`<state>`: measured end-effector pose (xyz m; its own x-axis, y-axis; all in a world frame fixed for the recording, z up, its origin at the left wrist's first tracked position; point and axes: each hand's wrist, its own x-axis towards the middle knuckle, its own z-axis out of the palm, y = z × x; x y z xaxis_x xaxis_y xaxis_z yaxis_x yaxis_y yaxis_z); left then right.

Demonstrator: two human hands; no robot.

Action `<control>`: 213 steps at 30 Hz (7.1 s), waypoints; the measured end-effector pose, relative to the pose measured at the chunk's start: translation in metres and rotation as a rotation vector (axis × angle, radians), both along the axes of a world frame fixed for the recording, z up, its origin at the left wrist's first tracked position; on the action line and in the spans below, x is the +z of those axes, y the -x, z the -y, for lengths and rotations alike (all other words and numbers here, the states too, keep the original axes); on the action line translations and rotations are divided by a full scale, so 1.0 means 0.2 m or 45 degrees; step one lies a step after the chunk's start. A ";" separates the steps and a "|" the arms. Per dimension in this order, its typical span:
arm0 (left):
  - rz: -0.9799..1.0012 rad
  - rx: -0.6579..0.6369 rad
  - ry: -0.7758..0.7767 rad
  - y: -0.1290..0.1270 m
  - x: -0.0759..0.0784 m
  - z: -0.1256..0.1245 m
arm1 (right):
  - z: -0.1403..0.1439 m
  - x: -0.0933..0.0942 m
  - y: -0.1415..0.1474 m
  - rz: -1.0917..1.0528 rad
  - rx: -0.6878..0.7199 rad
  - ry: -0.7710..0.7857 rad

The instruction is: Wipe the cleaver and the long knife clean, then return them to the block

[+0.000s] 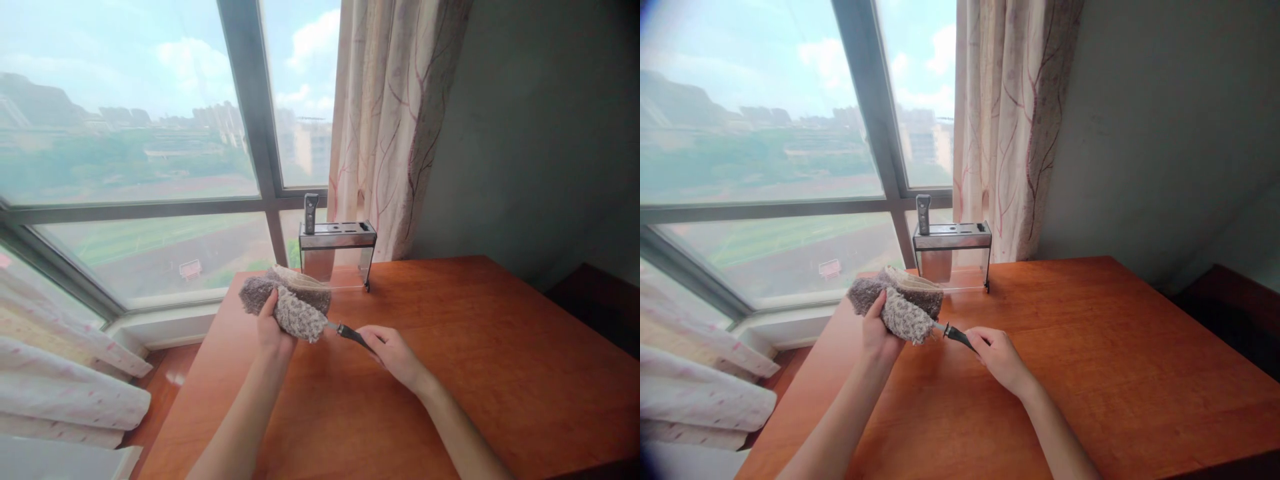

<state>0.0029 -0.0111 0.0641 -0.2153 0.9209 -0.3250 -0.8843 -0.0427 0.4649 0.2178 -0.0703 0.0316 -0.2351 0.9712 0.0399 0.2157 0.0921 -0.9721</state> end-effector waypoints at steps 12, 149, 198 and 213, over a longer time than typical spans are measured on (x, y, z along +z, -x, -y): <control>0.120 0.156 0.008 0.09 0.01 -0.05 | 0.06 -0.09 0.08 -0.723 0.017 0.210; -0.715 -1.308 -0.430 -0.15 -0.20 0.21 | -0.18 0.01 -0.05 -1.359 -0.500 0.318; -1.776 -0.907 -0.601 -0.06 -0.19 0.12 | -0.18 -0.04 -0.16 -1.544 -0.542 0.180; -1.861 -0.948 -0.631 -0.04 -0.18 0.13 | -0.23 -0.05 -0.19 -1.615 -0.442 0.180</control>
<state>0.0118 -0.0373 0.0274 0.4378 0.8969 0.0624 0.3365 -0.2278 0.9137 0.2563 -0.0247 0.0206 0.1506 0.9868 -0.0595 -0.8532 0.0993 -0.5120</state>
